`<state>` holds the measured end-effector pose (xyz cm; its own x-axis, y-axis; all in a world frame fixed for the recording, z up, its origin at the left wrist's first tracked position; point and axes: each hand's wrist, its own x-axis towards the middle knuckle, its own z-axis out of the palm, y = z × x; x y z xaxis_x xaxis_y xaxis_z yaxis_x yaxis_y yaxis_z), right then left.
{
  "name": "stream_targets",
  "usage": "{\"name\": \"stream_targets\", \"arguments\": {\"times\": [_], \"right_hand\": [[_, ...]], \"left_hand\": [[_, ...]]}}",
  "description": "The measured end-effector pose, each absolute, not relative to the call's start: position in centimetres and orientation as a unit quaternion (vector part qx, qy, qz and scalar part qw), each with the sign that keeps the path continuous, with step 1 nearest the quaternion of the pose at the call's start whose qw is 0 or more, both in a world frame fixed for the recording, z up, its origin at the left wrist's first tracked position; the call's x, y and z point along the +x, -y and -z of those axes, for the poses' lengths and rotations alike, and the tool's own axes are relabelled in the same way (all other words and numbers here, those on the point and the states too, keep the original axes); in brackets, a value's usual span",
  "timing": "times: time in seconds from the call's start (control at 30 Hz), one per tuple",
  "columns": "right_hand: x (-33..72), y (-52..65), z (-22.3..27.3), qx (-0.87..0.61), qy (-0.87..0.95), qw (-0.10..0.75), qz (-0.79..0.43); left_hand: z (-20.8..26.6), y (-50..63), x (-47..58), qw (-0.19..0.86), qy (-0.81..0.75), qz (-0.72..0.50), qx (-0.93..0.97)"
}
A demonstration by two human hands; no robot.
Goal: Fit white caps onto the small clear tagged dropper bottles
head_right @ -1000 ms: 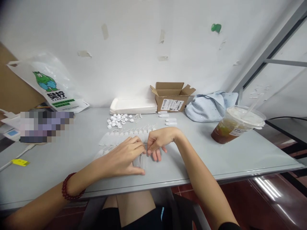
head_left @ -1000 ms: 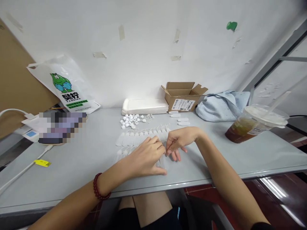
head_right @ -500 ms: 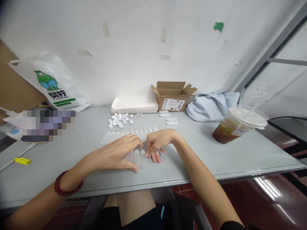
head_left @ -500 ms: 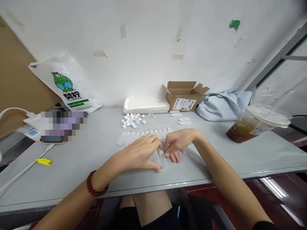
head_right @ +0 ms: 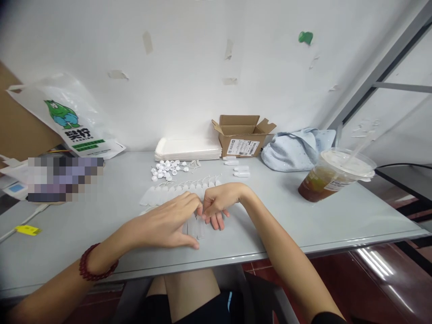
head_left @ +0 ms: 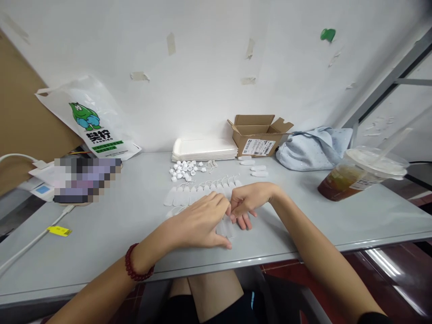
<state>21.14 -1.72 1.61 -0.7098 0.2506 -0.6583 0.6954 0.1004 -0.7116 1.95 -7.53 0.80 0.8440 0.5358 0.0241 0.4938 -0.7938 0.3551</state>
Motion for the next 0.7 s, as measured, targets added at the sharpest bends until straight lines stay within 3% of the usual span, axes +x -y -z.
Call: {"name": "stream_targets", "arguments": {"times": [0.2, 0.37, 0.47, 0.57, 0.63, 0.7], "right_hand": [[21.6, 1.2, -1.4, 0.325, -0.714, 0.210, 0.583], [22.9, 0.9, -2.2, 0.338, -0.723, 0.165, 0.580], [24.1, 0.6, -2.8, 0.376, -0.734, 0.069, 0.561], [25.2, -0.1, -2.8, 0.451, -0.741, -0.118, 0.484], [25.7, -1.0, -2.2, 0.535, -0.728, -0.222, 0.367], [26.1, -1.9, -1.4, 0.622, -0.712, -0.253, 0.206]], "left_hand": [[0.9, 8.4, 3.4, 0.115, -0.280, -0.117, 0.946], [0.8, 8.3, 3.2, 0.111, -0.280, -0.109, 0.947], [0.1, 8.1, 2.9, 0.144, -0.283, -0.121, 0.940], [-0.9, 6.9, 2.4, 0.170, -0.320, -0.150, 0.920], [-1.2, 5.0, 1.9, 0.167, -0.378, -0.185, 0.891], [-1.1, 2.4, 1.3, 0.142, -0.438, -0.219, 0.860]]}}
